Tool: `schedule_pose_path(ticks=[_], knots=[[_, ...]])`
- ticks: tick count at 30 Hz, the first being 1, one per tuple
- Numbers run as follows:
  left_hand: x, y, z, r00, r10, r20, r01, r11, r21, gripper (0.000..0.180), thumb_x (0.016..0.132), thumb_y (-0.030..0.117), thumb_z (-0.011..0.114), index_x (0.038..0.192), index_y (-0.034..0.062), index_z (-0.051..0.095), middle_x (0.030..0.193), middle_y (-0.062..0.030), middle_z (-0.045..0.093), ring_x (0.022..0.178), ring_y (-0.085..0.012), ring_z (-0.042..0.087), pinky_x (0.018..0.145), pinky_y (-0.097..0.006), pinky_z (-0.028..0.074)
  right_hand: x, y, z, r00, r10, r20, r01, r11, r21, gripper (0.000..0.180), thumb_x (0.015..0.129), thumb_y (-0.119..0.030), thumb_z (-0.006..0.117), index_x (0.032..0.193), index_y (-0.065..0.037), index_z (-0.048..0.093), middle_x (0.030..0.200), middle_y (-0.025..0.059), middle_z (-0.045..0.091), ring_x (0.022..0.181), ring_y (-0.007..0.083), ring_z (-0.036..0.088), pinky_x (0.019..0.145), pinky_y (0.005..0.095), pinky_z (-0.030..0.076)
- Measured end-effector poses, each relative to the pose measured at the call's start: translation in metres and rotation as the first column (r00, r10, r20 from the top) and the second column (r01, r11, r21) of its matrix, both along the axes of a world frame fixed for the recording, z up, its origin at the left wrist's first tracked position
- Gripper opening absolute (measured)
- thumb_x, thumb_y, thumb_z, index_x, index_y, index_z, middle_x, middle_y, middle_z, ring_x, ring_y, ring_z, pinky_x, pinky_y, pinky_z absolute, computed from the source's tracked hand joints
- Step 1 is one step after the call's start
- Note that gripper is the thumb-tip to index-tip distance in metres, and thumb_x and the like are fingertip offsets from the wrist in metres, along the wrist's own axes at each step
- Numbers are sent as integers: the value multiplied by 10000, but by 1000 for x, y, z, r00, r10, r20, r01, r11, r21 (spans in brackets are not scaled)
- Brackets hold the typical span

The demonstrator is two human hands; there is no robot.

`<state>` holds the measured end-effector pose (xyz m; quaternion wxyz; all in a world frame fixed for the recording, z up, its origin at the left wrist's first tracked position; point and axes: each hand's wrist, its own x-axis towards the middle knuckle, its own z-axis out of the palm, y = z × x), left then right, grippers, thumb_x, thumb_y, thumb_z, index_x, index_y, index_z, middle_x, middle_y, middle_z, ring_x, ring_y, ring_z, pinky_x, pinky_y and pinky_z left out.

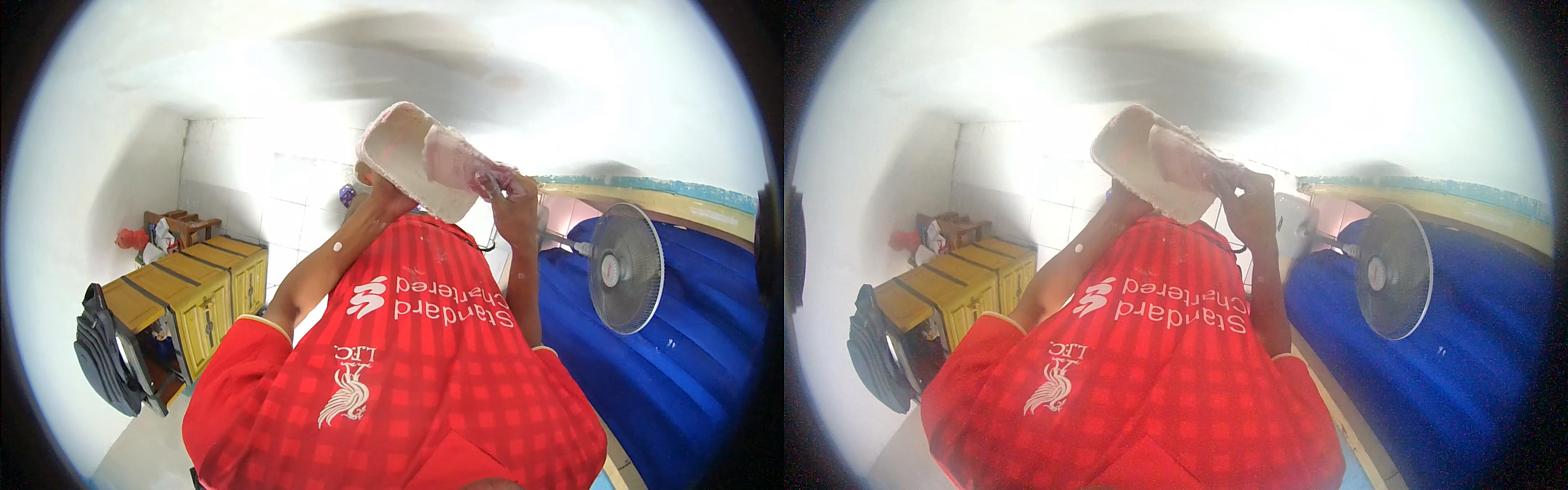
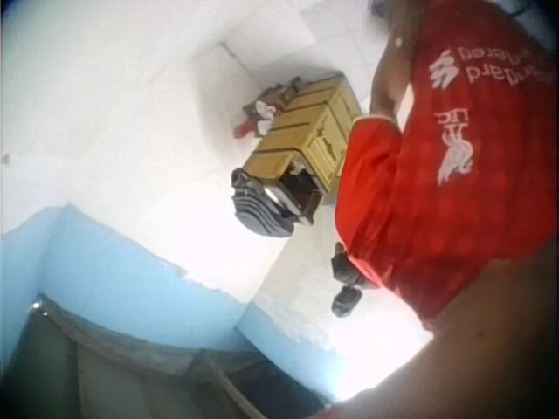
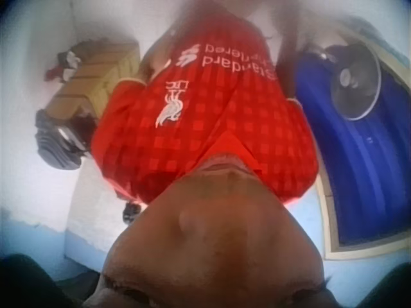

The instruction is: The person applies white plaster to a ceiling using a trowel and a plastic container. They repeatedly scoop plaster from the container and spread it across the ceiling surface in smooth strokes.

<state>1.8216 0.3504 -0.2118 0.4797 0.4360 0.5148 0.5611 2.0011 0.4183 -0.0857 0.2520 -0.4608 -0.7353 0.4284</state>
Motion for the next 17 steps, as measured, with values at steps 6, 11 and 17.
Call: schedule_pose_path(ticks=[6,11,17], knots=[[12,14,21,1000,1,-15,0,1000,19,527,900,495,417,1264,116,454,1262,-82,512,1173,-283,482,995,-487,392,16,9,-23,982,-114,-152,116,993,2,274,856,-237,637,890,31,686,802,117,679,703,178,616,674,306,485],[13,29,27,344,34,938,98,993,-72,707,763,499,659,1343,190,398,1327,-51,467,1225,-227,429,1039,-407,313,31,17,-27,633,-154,-758,-55,968,-243,296,875,-140,626,1120,-26,505,988,88,613,846,201,607,799,350,503],[30,48,68,944,-58,325,54,998,22,782,751,568,640,1369,186,351,1355,-112,434,1253,-302,398,1083,-426,277,45,37,14,264,-408,-874,-262,842,-472,254,915,-181,568,1144,-84,514,1011,40,617,886,174,610,769,324,525]])
